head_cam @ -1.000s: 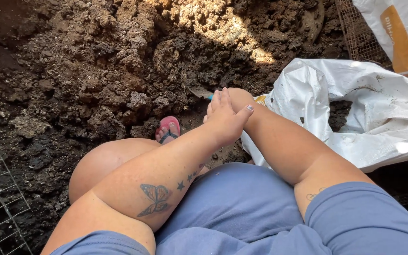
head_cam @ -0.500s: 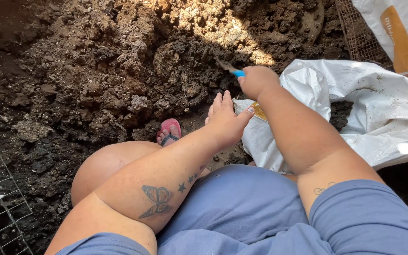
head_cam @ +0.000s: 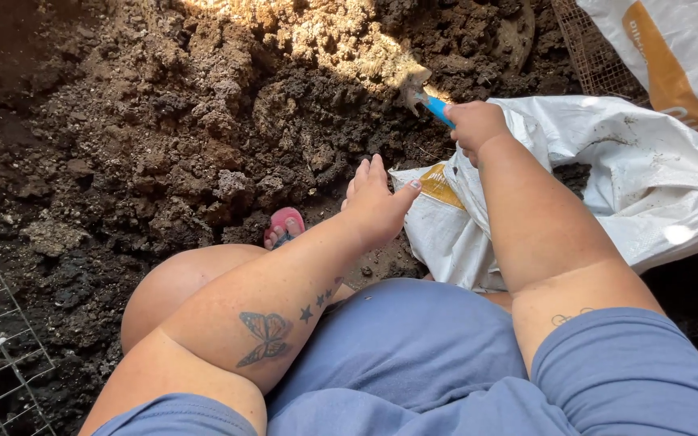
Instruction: Scooping soil from a pile into a white plastic sack using a small hand trowel.
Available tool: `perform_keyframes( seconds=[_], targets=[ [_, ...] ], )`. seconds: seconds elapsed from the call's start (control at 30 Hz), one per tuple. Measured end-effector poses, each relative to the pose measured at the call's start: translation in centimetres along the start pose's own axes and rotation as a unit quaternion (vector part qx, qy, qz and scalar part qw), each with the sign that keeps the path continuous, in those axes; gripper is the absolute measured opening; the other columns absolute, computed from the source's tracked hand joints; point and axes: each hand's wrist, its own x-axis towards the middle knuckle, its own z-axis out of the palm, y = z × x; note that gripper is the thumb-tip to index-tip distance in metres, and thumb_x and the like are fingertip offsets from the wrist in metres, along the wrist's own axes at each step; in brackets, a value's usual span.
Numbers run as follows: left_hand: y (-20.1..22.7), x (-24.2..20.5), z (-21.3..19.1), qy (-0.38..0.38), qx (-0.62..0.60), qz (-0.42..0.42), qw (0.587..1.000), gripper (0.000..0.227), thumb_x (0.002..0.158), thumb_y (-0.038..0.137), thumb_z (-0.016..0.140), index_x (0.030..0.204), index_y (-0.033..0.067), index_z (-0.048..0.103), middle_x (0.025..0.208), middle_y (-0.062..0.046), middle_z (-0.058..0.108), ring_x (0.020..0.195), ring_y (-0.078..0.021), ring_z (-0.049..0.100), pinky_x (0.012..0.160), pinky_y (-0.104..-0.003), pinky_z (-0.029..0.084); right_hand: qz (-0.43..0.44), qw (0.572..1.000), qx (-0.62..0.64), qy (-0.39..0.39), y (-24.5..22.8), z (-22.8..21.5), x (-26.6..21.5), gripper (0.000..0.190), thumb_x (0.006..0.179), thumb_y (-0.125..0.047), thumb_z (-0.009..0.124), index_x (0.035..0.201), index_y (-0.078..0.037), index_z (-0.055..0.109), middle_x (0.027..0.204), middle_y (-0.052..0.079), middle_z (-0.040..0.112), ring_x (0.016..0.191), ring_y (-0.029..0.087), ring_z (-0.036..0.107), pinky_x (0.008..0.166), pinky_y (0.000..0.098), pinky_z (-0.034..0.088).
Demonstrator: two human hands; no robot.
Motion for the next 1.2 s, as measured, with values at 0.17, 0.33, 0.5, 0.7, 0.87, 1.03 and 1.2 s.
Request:
perform_keyframes(
  seconds=[0.17, 0.33, 0.5, 0.7, 0.87, 1.03, 1.2],
  targets=[
    [-0.2, 0.0, 0.1, 0.003, 0.002, 0.009, 1.000, 0.091, 0.097, 0.056, 0.047, 0.164, 0.0090, 0.007, 0.171, -0.015, 0.004, 0.159, -0.0311, 0.004, 0.125, -0.051, 0.011, 0.027, 0.995, 0.080, -0.045, 0.8, -1.8, -0.9, 0.025, 0.099, -0.034, 0.064, 0.109, -0.011, 0.065, 0.064, 0.007, 0.056, 0.041, 0.006, 0.043, 0.035, 0.0191, 0.031],
    [-0.5, 0.3, 0.3, -0.004, 0.009, 0.015, 1.000, 0.093, 0.096, 0.057, 0.047, 0.164, 0.0082, 0.008, 0.171, -0.016, 0.005, 0.159, -0.0326, 0.006, 0.125, -0.052, 0.011, 0.041, 0.984, 0.152, -0.088, 0.8, -2.9, -3.4, 0.024, 0.103, -0.032, 0.059, 0.099, -0.008, 0.057, 0.064, 0.003, 0.050, 0.044, 0.002, 0.040, 0.039, 0.0134, 0.026],
    [-2.5, 3.2, 1.5, -0.019, 0.014, 0.024, 0.999, 0.092, 0.096, 0.058, 0.045, 0.164, 0.0052, 0.012, 0.167, -0.016, 0.022, 0.156, -0.0316, 0.020, 0.123, -0.052, 0.020, -0.005, 0.984, 0.172, -0.052, 2.7, -1.7, -3.0, 0.034, 0.098, -0.031, 0.071, 0.121, -0.007, 0.061, 0.062, 0.005, 0.054, 0.041, 0.004, 0.043, 0.038, 0.0163, 0.031],
    [-3.4, 3.8, 2.0, -0.018, 0.014, 0.030, 0.999, 0.095, 0.092, 0.058, 0.052, 0.162, 0.0025, 0.018, 0.163, -0.019, 0.031, 0.151, -0.0357, 0.031, 0.121, -0.054, 0.027, -0.155, 0.968, -0.193, -0.039, 4.2, 1.2, -0.6, 0.046, 0.091, -0.044, 0.076, 0.130, -0.020, 0.073, 0.108, 0.006, 0.077, 0.105, 0.025, 0.072, 0.094, 0.0385, 0.055],
    [0.3, -0.7, -0.2, 0.028, 0.000, 0.008, 1.000, 0.097, 0.095, 0.056, 0.047, 0.164, 0.0075, 0.000, 0.171, -0.018, 0.000, 0.157, -0.0364, 0.010, 0.124, -0.054, 0.016, -0.213, 0.908, -0.336, -0.130, 0.8, 4.8, -4.0, 0.051, 0.096, -0.043, 0.064, 0.141, -0.018, 0.065, 0.120, 0.011, 0.075, 0.119, 0.032, 0.068, 0.104, 0.0458, 0.052],
    [0.5, -1.1, -0.4, 0.023, -0.029, 0.013, 0.999, 0.095, 0.096, 0.055, 0.045, 0.164, 0.0067, -0.001, 0.171, -0.018, -0.004, 0.158, -0.0365, 0.006, 0.126, -0.053, 0.013, -0.295, 0.843, -0.417, -0.172, -1.9, 8.8, -6.2, 0.039, 0.098, -0.041, 0.048, 0.122, -0.021, 0.071, 0.100, 0.013, 0.076, 0.105, 0.038, 0.071, 0.089, 0.0522, 0.057],
    [1.1, -1.9, -0.9, 0.046, -0.067, 0.030, 0.996, 0.091, 0.098, 0.049, 0.046, 0.163, 0.0073, -0.002, 0.170, -0.018, -0.015, 0.158, -0.0370, -0.009, 0.126, -0.056, 0.005, -0.301, 0.818, -0.442, -0.212, -3.0, 12.0, -4.4, 0.037, 0.093, -0.036, 0.052, 0.116, -0.014, 0.071, 0.099, 0.015, 0.076, 0.106, 0.038, 0.072, 0.087, 0.0496, 0.057]
  ],
)
